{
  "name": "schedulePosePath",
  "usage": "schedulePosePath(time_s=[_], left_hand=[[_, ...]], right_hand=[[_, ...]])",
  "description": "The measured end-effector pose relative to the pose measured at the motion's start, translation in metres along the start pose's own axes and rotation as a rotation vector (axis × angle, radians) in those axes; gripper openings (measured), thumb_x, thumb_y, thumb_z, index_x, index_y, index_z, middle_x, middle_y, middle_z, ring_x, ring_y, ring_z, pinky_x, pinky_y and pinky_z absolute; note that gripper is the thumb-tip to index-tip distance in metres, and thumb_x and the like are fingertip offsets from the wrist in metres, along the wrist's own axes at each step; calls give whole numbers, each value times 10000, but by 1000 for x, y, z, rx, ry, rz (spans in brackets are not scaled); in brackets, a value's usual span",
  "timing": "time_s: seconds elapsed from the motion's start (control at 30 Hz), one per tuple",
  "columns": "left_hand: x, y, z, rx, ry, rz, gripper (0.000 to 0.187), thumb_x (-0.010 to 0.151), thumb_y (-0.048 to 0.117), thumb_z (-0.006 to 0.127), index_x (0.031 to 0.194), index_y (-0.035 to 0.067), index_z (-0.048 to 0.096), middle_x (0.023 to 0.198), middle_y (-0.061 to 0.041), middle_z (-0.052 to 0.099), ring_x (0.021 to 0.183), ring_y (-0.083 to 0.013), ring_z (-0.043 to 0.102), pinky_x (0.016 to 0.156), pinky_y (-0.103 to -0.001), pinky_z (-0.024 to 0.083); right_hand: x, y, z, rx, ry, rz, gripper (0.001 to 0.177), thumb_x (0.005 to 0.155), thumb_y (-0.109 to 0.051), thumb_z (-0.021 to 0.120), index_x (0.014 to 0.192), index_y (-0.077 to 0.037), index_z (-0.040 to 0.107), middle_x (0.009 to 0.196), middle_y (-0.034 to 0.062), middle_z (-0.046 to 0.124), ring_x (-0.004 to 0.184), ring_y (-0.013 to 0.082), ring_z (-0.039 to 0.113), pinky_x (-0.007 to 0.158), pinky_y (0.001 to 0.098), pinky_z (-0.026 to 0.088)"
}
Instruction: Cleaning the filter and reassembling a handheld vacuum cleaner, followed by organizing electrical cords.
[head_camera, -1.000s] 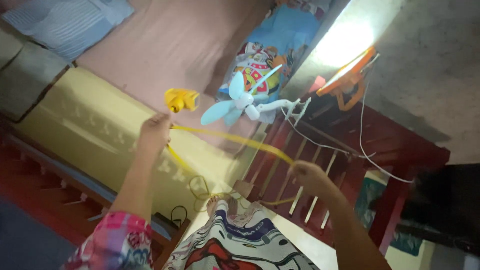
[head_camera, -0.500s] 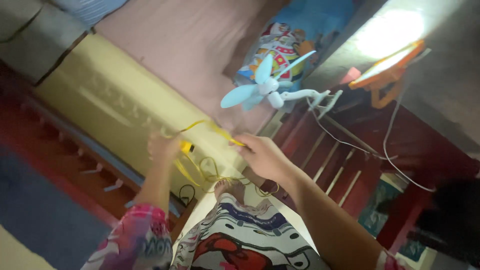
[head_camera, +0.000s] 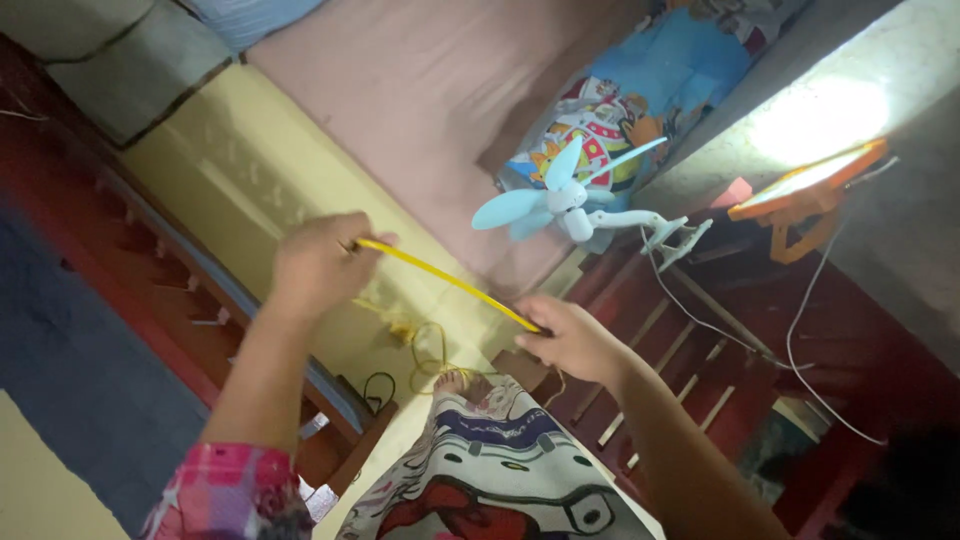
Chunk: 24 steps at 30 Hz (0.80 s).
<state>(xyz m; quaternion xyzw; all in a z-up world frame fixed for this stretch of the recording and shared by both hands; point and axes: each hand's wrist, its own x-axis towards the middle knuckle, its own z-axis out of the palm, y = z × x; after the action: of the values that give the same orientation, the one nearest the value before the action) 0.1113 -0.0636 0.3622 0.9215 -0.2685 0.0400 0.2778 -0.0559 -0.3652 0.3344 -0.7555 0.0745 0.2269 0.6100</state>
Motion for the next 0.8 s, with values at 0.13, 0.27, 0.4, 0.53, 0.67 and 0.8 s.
schedulePosePath(time_s=[0.13, 0.27, 0.4, 0.53, 0.67, 0.8], left_hand=[[-5, -121, 31, -70, 107, -213, 123, 974, 213, 702, 1039, 112, 729, 907, -125, 720, 809, -305, 707, 705, -411, 560], [-38, -203, 49, -43, 321, -302, 245, 1029, 244, 706, 1179, 53, 674, 1129, -184, 705, 1024, -346, 671, 867, -449, 540], [-1, -17, 46, -80, -66, -208, 601, 889, 201, 740, 1434, 95, 510, 1267, -242, 601, 1171, -433, 565, 973, -538, 435], [-56, 87, 108, -95, -366, -121, 923, 784, 169, 765, 1625, 128, 388, 1370, -284, 523, 1281, -496, 485, 1052, -603, 356], [-34, 128, 76, -280, -414, 327, 755, 854, 354, 788, 1457, 82, 424, 1217, -201, 665, 1105, -374, 638, 899, -493, 492], [-8, 87, 56, -242, -247, 437, 252, 878, 212, 673, 1104, 123, 740, 1091, -104, 757, 1007, -302, 714, 879, -410, 541]], right_hand=[[-9, 67, -19, -221, 46, 144, 159, 930, -147, 678, 1067, -68, 683, 808, 41, 686, 652, 96, 608, 605, 275, 520], [-17, 114, -41, -295, 97, 273, 154, 990, -182, 607, 1046, -59, 682, 810, 66, 642, 686, 127, 602, 634, 328, 532], [-17, 62, -37, -392, 311, 51, 201, 1019, -241, 573, 1076, -85, 687, 812, 94, 694, 723, 200, 651, 692, 369, 549], [-24, -18, -12, -666, 151, -8, 187, 990, -236, 608, 1085, -84, 665, 858, 152, 686, 757, 267, 664, 713, 375, 539], [-38, -38, -4, -553, 169, -152, 195, 891, -217, 720, 1027, -79, 695, 857, 149, 706, 764, 300, 677, 691, 392, 525], [-52, 10, -10, -148, 204, -119, 281, 838, -155, 787, 997, -37, 587, 783, 95, 644, 739, 142, 575, 647, 346, 506]])
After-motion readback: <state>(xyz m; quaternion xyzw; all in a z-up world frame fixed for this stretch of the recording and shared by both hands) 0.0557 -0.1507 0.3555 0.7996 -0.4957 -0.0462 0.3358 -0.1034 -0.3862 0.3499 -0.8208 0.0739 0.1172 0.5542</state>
